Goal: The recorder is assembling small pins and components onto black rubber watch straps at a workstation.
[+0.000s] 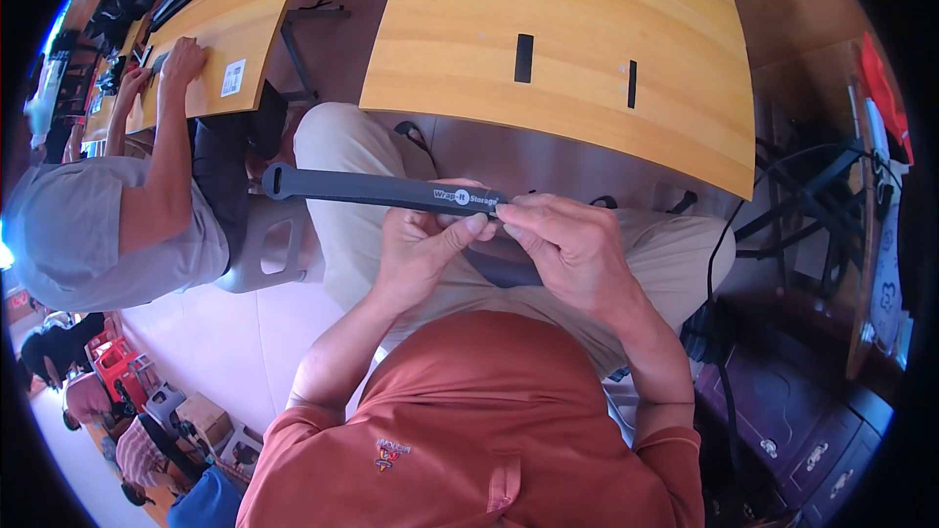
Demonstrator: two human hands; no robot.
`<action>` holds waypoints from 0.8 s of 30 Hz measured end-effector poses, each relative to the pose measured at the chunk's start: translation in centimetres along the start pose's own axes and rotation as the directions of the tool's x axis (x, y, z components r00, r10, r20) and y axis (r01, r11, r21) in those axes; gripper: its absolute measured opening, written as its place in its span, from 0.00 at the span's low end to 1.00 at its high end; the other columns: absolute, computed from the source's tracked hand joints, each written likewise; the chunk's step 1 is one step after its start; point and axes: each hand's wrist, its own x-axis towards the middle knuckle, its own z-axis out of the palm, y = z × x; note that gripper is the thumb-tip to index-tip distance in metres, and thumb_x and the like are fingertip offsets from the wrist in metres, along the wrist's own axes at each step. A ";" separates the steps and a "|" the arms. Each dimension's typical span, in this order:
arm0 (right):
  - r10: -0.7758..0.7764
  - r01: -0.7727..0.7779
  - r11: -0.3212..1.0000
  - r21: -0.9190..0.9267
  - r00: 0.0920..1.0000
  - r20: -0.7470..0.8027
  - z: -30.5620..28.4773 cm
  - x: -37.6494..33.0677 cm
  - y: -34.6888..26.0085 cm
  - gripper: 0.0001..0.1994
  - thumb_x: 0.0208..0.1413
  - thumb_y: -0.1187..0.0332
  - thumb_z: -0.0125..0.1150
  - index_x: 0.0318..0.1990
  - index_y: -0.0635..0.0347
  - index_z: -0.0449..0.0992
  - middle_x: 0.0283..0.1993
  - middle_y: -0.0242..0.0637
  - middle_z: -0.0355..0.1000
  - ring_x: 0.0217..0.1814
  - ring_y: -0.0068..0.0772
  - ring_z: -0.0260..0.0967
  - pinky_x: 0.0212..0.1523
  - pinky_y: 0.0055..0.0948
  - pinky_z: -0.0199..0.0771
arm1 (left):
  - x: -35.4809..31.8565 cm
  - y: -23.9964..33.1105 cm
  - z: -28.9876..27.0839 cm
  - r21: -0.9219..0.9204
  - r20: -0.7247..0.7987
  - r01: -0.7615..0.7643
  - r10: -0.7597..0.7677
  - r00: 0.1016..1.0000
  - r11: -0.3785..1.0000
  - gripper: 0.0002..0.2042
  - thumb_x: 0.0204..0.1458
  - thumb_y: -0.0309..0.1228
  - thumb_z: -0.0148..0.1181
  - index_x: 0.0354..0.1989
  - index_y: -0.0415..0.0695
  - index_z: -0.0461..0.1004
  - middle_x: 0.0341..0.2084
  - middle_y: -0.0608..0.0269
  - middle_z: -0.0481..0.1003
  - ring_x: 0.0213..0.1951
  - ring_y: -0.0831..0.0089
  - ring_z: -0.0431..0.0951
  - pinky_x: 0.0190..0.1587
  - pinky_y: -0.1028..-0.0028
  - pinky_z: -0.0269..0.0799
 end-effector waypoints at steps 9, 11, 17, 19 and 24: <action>0.046 -0.046 0.998 0.033 0.999 -0.012 0.3 -0.1 0.3 0.10 0.52 0.78 0.65 0.43 0.59 0.81 0.41 0.43 0.80 0.39 0.47 0.79 0.37 0.36 0.80 | 0.3 0.1 0.5 0.011 -0.056 -0.011 0.012 0.998 1.000 0.15 0.58 0.21 0.64 0.52 0.33 0.73 0.40 0.57 0.80 0.37 0.75 0.81 0.43 0.75 0.79; 0.039 -0.039 0.999 0.009 0.999 -0.021 0.4 0.0 0.3 0.11 0.52 0.78 0.65 0.43 0.59 0.81 0.41 0.43 0.80 0.39 0.47 0.79 0.36 0.36 0.80 | 0.3 0.0 0.6 0.025 -0.065 -0.012 0.014 0.998 1.000 0.15 0.58 0.21 0.63 0.53 0.33 0.73 0.40 0.57 0.80 0.38 0.75 0.81 0.44 0.75 0.78; 0.001 -0.013 0.990 -0.138 0.996 -0.088 1.4 -0.5 0.3 0.11 0.50 0.77 0.65 0.43 0.57 0.81 0.41 0.41 0.80 0.35 0.43 0.79 0.34 0.36 0.79 | -0.1 -0.7 0.8 0.078 -0.123 -0.026 0.036 0.992 0.997 0.15 0.59 0.21 0.63 0.53 0.33 0.72 0.41 0.58 0.79 0.41 0.73 0.80 0.46 0.73 0.78; -0.002 -0.018 0.987 -0.159 0.992 -0.124 2.1 -0.8 0.2 0.11 0.50 0.77 0.64 0.43 0.58 0.81 0.41 0.40 0.81 0.35 0.42 0.79 0.33 0.36 0.79 | -0.3 -1.1 1.1 0.084 -0.149 -0.043 0.055 0.987 0.996 0.15 0.59 0.21 0.63 0.54 0.33 0.71 0.41 0.58 0.79 0.42 0.73 0.80 0.47 0.73 0.78; 0.035 -0.074 0.977 -0.200 0.981 -0.189 3.3 -1.1 -0.2 0.11 0.50 0.78 0.62 0.43 0.61 0.80 0.38 0.39 0.80 0.33 0.42 0.79 0.32 0.37 0.79 | -0.5 -2.3 1.8 0.088 -0.227 -0.150 0.167 0.959 0.985 0.15 0.60 0.23 0.63 0.53 0.34 0.72 0.42 0.60 0.78 0.42 0.75 0.80 0.46 0.75 0.77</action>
